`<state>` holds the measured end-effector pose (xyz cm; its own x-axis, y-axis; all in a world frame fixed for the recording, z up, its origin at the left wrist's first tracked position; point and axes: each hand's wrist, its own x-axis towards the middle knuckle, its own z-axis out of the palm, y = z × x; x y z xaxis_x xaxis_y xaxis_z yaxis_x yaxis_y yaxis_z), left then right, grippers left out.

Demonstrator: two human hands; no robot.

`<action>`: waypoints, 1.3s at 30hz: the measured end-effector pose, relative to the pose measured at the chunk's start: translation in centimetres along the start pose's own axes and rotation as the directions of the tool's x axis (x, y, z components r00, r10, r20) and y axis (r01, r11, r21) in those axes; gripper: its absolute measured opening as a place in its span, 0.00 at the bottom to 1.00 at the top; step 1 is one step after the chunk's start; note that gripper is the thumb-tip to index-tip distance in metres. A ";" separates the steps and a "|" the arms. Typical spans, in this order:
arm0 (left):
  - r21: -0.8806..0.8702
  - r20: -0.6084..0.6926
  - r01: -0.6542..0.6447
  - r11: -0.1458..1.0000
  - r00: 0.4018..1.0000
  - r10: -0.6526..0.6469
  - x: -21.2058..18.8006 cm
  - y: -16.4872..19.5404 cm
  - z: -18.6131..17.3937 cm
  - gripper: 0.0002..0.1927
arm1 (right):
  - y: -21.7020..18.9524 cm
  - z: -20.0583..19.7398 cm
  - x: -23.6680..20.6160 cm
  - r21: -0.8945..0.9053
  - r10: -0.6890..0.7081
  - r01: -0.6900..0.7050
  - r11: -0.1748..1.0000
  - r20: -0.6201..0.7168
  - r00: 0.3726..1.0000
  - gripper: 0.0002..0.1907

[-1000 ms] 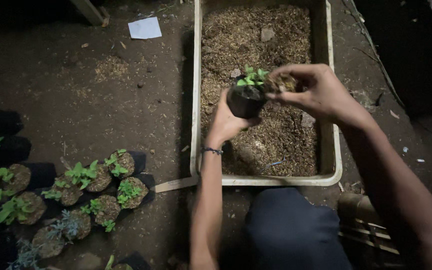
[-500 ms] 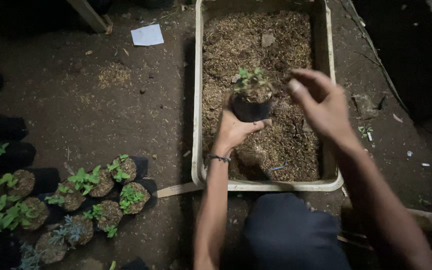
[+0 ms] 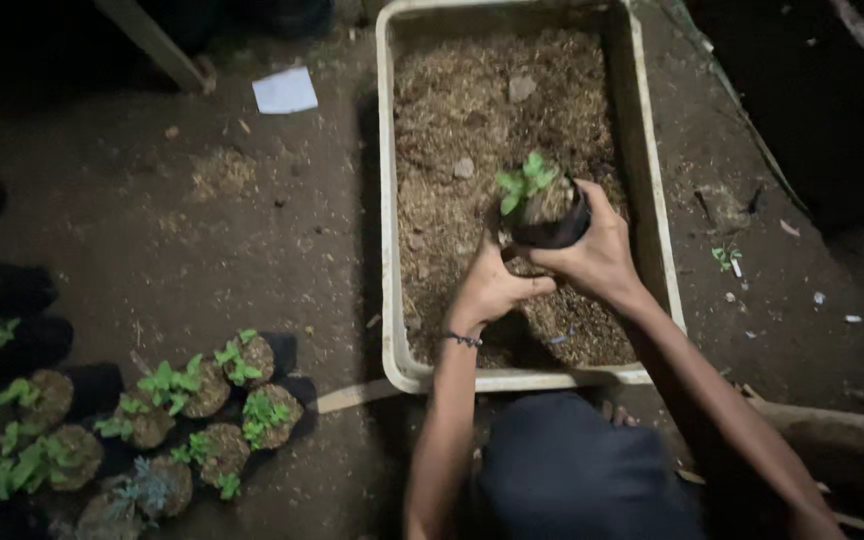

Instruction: The person sits on the ground in a plant nursery and fills black plastic seedling bags with soil by hand, scooping soil from a large tray and pressing it around seedlings. They place the filled bags in rows on the ground with other potted seedlings, repeating the process for several bags.

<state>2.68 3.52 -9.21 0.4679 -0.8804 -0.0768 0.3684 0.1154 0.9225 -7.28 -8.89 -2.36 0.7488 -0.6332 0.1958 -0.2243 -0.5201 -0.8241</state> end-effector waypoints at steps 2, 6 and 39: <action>0.050 0.025 -0.079 0.996 0.997 0.078 -0.1 0.8 -0.7 0.68 | 0.8 -0.1 0.0 -0.059 -0.078 0.076 0.995 -0.031 0.996 0.48; 0.473 -0.011 -0.177 0.863 0.978 0.207 -0.3 1.6 -1.5 0.68 | 2.3 0.1 0.3 -0.219 -0.195 0.168 0.961 -0.105 0.975 0.47; 0.610 -0.449 -0.103 0.786 0.772 0.450 -0.9 0.7 -5.8 0.54 | 12.9 6.2 -6.1 -0.592 -0.287 0.563 0.577 0.498 0.818 0.24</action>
<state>7.22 7.06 -10.71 0.8879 -0.4211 0.1855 -0.2484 -0.0992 0.9636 -10.86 -8.25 -17.49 0.9877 -0.0830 0.1323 -0.0770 -0.9958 -0.0502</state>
